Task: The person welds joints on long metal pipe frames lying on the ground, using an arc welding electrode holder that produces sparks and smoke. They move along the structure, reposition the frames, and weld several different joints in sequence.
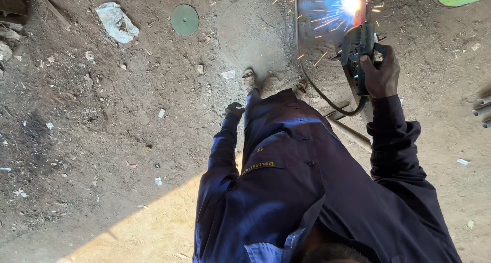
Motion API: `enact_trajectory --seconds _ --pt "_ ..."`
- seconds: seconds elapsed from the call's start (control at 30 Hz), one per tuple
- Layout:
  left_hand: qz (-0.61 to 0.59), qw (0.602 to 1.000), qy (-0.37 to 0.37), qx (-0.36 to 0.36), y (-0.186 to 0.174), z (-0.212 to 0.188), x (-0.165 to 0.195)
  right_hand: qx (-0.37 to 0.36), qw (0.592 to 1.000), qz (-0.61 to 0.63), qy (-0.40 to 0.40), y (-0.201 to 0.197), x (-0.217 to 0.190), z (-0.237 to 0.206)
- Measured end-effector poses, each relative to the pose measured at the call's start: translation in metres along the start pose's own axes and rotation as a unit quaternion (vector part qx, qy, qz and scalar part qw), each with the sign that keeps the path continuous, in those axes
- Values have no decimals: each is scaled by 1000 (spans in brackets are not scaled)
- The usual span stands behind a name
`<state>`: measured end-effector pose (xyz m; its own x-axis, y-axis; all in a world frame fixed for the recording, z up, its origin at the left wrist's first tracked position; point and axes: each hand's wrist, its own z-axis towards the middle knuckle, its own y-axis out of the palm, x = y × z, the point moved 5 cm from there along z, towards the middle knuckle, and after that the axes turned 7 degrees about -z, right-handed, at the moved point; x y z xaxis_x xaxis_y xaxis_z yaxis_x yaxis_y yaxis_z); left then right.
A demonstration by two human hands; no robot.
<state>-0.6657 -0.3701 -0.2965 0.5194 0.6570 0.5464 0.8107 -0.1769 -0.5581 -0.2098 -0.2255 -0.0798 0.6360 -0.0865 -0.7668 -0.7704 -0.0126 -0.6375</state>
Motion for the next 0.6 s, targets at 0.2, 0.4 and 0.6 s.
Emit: enact_trajectory --seconds 0.2,0.4,0.6 --pt "15 999 43 22 5 3 -3 14 999 -34 -22 -1 -5 -1" --pt "-24 997 70 5 7 7 -3 38 998 32 -47 -4 -2 -5" --pt "-97 994 -19 -49 4 2 -3 85 973 212 -14 -21 1 -25"
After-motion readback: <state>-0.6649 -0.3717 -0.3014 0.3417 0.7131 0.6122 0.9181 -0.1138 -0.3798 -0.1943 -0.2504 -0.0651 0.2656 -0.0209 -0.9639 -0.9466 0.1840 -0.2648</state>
